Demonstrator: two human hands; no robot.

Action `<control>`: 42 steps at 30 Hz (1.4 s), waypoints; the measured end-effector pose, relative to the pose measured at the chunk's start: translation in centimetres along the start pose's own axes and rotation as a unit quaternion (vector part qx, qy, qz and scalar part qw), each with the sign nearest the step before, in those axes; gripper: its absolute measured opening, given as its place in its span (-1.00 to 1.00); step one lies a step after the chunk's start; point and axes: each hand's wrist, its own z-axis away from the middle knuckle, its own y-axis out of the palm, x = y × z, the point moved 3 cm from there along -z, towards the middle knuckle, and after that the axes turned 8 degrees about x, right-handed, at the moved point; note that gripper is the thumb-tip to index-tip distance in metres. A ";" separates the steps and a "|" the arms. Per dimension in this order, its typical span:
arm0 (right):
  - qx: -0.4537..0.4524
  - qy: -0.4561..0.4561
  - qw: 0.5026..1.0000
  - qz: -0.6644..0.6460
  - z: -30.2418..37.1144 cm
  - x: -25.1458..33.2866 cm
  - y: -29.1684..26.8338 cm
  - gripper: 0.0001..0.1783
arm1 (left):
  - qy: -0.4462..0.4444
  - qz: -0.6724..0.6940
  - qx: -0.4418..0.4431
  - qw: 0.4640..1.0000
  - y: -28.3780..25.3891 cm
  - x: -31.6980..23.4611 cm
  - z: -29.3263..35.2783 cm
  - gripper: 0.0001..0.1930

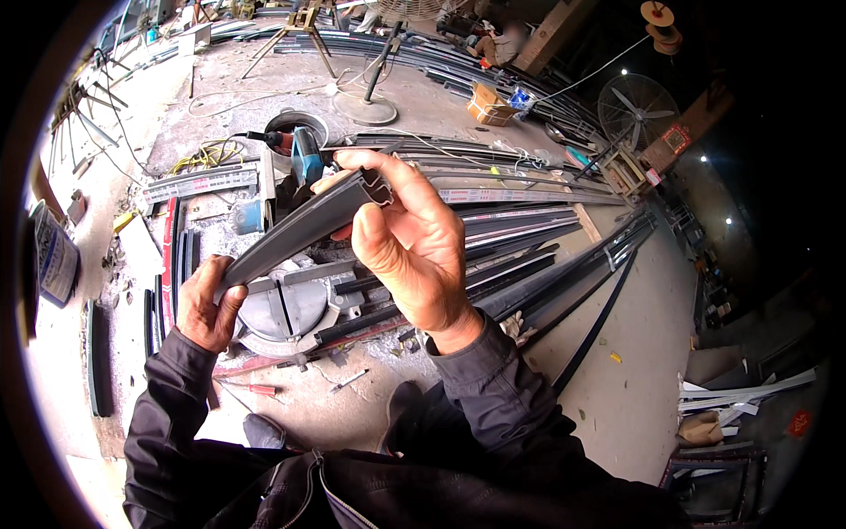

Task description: The person measures and cuts black metal profiles using a miter saw in a workshop. They align the profiles, operate the saw to cut them to length, and inspect the cut ends before placing the pieces aside.

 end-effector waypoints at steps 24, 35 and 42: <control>0.001 0.025 0.993 -0.115 1.6 0.0 -0.5 -0.38 | 0.030 -0.102 -0.016 0.994 -0.7 -0.1 0.4 -0.63; -0.003 0.003 0.993 -0.120 1.7 -0.3 -0.5 -0.58 | 0.051 -0.133 -0.020 0.990 -1.1 -0.5 0.4 -0.63; -0.005 0.015 0.991 -0.130 2.0 -0.1 -0.8 -0.62 | 0.062 -0.139 -0.019 0.988 -1.2 -0.8 0.2 -0.64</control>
